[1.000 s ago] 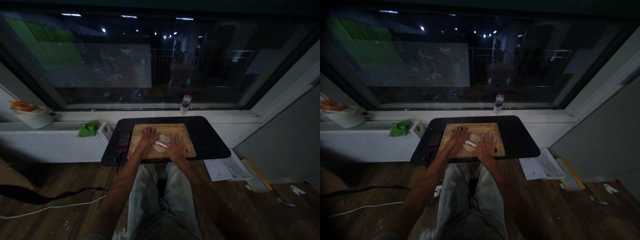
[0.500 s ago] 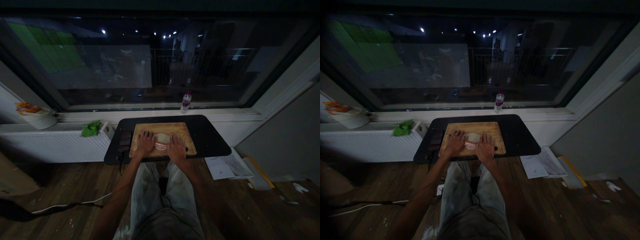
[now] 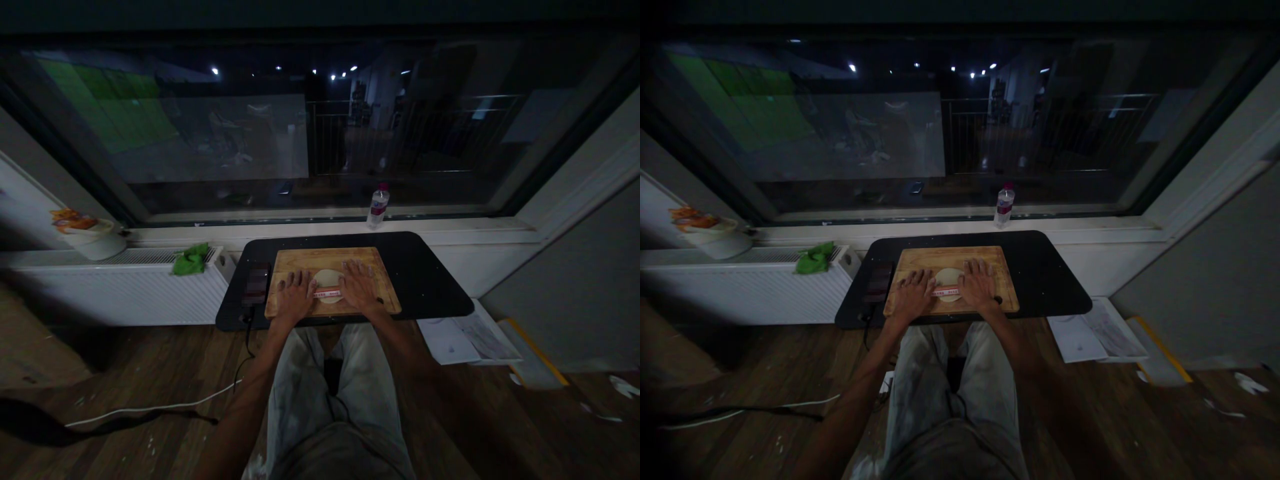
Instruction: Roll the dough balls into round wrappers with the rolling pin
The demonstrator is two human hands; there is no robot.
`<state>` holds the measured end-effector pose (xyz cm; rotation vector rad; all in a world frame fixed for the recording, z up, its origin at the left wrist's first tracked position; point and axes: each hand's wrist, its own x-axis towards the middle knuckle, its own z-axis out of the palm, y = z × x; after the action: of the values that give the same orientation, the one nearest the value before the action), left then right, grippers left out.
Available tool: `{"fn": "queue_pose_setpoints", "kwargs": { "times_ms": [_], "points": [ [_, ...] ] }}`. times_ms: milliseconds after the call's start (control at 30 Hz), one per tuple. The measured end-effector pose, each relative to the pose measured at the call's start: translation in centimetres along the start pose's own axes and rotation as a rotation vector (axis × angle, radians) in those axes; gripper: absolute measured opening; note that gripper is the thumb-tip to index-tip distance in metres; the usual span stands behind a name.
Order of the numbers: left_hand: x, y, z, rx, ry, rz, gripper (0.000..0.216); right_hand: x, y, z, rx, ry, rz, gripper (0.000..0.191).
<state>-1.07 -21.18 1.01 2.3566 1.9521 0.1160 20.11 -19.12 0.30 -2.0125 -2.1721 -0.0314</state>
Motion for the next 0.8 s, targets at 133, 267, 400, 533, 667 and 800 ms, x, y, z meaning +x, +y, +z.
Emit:
{"fn": "queue_pose_setpoints", "kwargs": {
  "times_ms": [133,267,400,533,667,800],
  "points": [
    [0.8,0.0,0.5,-0.014,0.020,-0.031,0.060,1.5,0.4,0.0,0.029,0.006,-0.036,0.066],
    [2.1,0.0,0.8,-0.026,0.053,-0.071,0.058,3.0,0.6,0.3,0.049,0.011,-0.053,0.066],
    [3.2,-0.1,0.4,-0.035,0.082,-0.064,0.057,4.5,0.7,0.4,0.080,0.050,-0.058,0.066],
    [4.5,-0.7,-0.2,-0.050,0.039,-0.036,0.054,6.3,0.6,0.3,0.134,0.075,-0.048,0.062],
    [6.1,-1.3,-0.3,-0.048,0.010,-0.021,0.054,8.2,0.6,0.3,0.198,0.114,0.009,0.059],
    [7.9,-1.6,-0.2,-0.054,0.036,-0.072,0.054,9.7,0.8,0.3,0.217,0.133,0.034,0.058]
  ]
}}
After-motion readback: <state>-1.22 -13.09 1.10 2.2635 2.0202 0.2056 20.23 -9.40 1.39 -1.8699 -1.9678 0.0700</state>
